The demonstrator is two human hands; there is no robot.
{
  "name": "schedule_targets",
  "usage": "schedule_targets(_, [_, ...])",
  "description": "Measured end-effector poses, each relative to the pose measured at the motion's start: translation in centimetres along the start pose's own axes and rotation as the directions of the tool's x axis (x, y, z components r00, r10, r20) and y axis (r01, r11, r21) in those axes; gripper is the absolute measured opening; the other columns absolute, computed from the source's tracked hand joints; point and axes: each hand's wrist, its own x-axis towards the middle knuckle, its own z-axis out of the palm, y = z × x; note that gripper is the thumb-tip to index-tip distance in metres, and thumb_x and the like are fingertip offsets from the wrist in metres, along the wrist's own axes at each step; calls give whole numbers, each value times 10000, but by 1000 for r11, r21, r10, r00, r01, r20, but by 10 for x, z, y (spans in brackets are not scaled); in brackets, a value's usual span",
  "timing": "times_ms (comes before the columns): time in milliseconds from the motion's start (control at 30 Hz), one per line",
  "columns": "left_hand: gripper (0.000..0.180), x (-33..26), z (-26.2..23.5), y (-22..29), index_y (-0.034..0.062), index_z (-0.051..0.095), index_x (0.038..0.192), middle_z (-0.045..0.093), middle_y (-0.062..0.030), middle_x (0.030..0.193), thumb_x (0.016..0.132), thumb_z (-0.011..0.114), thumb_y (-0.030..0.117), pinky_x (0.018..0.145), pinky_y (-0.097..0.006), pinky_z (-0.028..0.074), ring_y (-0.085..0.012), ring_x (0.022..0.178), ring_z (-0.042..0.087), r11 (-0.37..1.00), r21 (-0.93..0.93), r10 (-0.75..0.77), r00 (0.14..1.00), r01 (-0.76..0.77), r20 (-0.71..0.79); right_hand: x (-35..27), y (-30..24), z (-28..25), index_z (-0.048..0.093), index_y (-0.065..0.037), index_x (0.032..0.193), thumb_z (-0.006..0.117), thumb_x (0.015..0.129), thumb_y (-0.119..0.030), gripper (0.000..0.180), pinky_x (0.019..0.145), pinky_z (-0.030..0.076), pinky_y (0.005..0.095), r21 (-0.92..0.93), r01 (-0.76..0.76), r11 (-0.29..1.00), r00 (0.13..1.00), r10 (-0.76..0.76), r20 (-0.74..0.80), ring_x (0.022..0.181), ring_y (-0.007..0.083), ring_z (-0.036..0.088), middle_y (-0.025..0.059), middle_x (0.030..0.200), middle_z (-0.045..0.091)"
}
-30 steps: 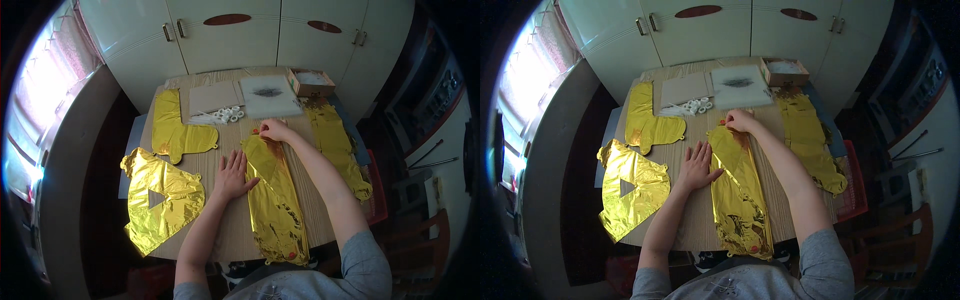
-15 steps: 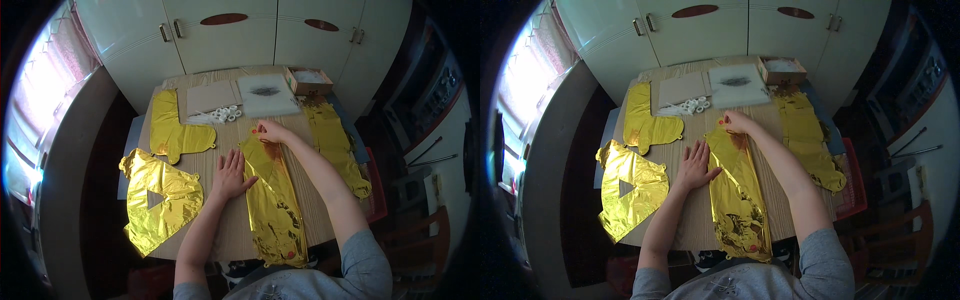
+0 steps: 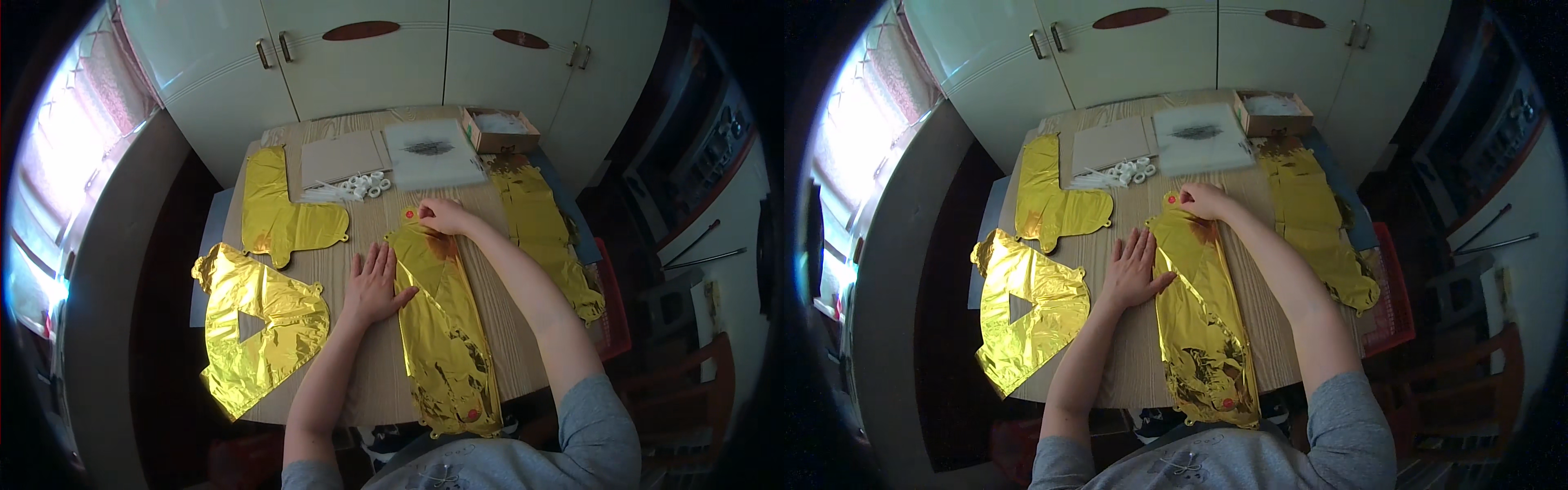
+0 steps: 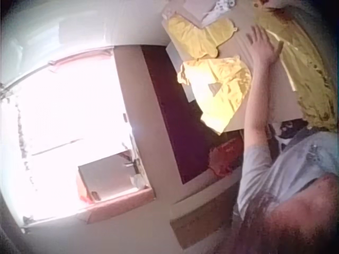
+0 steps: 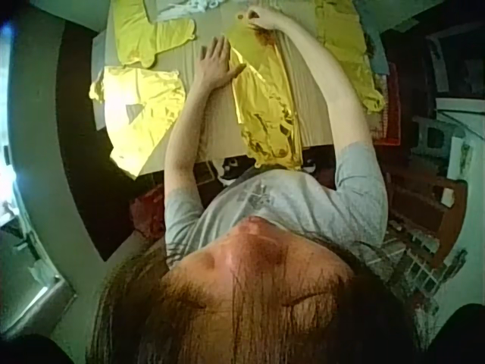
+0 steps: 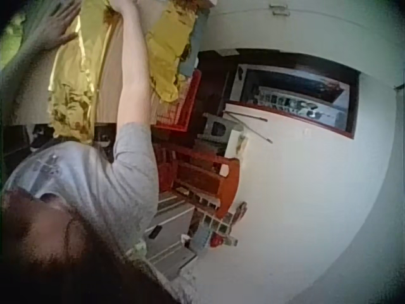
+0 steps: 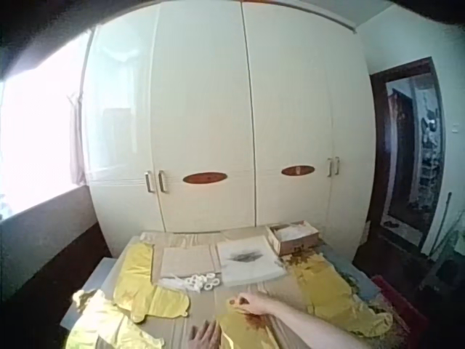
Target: Folding gold foil balloons and inserting them into cardboard packaging at a workbench.
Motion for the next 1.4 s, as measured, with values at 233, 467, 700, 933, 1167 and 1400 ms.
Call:
schedule_targets(233, [944, 1, 1, 0, -32, 253, 1463, 251, -172, 1541, 864, 386, 686, 1152, -517, 107, -291, 1453, 163, 1000, 12, 3, 1000, -3, -5, 3, 12, 3, 606, -116, 975, 731, 712, -269, 329, 766, 469, 384, 25, 7, 1000, 998, -8, 56, 859, 222, 650, 28, 872, 676])
schedule_targets(467, [938, 0, 3, -2, -37, 252, 1461, 256, -173, 1538, 873, 374, 683, 1151, -516, 107, -291, 1453, 164, 1000, -4, 3, 1000, -3, -10, 5, 12, 6, 617, -130, 942, 725, 694, -250, 295, 772, 449, 396, -4, 11, 1000, 998, -11, 67, 875, 220, 647, 9, 886, 680])
schedule_targets(700, [930, 0, 1, -1, -44, 264, 1454, 270, -183, 1529, 875, 384, 674, 1155, -513, 109, -302, 1450, 168, 1000, -12, 5, 1000, -6, -27, -2, 16, 5, 623, -109, 970, 680, 762, -235, 250, 808, 465, 410, 91, 62, 994, 996, -56, -62, 895, 248, 642, 53, 913, 674])
schedule_targets(933, [907, 0, 4, -2, -43, 268, 1452, 261, -189, 1529, 884, 395, 652, 1156, -511, 116, -319, 1446, 170, 999, -53, 7, 999, -10, -53, -34, 31, -7, 602, -47, 1056, 550, 900, -136, 188, 830, 480, 352, 173, 71, 982, 941, -8, -337, 918, 259, 618, 121, 985, 640])
schedule_targets(1167, [793, 0, 1, -1, 30, 359, 1425, 284, -183, 1517, 883, 468, 598, 1146, -535, 134, -342, 1437, 183, 996, -88, 18, 997, -24, -77, -99, 22, 27, 646, -95, 1066, 539, 887, -198, 232, 958, 409, 413, 59, 185, 981, 888, -142, -438, 1106, 290, 566, 86, 1165, 623])
schedule_targets(1400, [620, -4, -1, -2, 127, 502, 1340, 407, -149, 1441, 861, 579, 513, 1130, -563, 166, -332, 1407, 267, 990, -90, 95, 985, -109, -143, -109, 6, 31, 687, -182, 1100, 551, 909, -328, 277, 1054, 320, 467, -164, 294, 941, 877, -334, -345, 1226, 232, 508, 23, 1266, 600])
